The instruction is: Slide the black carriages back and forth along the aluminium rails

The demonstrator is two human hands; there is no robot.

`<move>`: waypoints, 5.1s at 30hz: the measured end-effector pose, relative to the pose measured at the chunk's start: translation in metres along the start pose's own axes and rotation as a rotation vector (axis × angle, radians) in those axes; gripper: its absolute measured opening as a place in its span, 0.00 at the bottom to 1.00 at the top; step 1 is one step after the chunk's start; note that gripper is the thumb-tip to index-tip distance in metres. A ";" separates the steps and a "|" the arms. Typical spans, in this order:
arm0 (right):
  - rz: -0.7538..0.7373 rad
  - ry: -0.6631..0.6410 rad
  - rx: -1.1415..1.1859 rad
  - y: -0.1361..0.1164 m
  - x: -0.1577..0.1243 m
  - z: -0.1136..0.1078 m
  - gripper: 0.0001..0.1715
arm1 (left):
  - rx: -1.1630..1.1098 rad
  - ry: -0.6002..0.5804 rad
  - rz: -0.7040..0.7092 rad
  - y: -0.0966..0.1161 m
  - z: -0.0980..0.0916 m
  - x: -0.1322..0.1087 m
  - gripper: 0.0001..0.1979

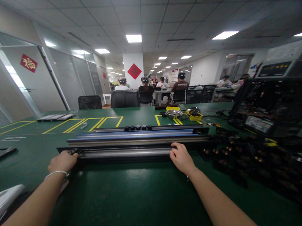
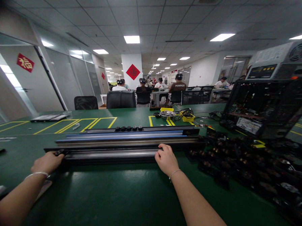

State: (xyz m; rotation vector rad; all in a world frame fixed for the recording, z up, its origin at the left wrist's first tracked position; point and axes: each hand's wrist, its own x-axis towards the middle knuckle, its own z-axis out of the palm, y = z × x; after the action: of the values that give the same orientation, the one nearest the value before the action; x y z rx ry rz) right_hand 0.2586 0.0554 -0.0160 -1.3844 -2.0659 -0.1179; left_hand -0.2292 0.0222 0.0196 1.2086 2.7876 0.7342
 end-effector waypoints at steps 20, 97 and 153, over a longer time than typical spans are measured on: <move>-0.027 0.029 0.004 0.004 0.001 0.005 0.18 | 0.058 0.040 -0.098 0.022 0.018 -0.027 0.29; -0.054 0.082 -0.011 0.009 0.009 0.011 0.16 | 0.061 0.145 0.063 0.055 0.033 -0.062 0.25; -0.049 0.076 -0.028 0.009 0.009 0.013 0.16 | 0.069 0.095 0.253 0.076 0.034 -0.084 0.22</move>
State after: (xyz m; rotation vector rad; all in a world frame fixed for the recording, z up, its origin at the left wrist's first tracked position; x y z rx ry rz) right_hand 0.2577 0.0720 -0.0233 -1.3262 -2.0429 -0.2180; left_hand -0.1111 0.0230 0.0073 1.6015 2.7873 0.7313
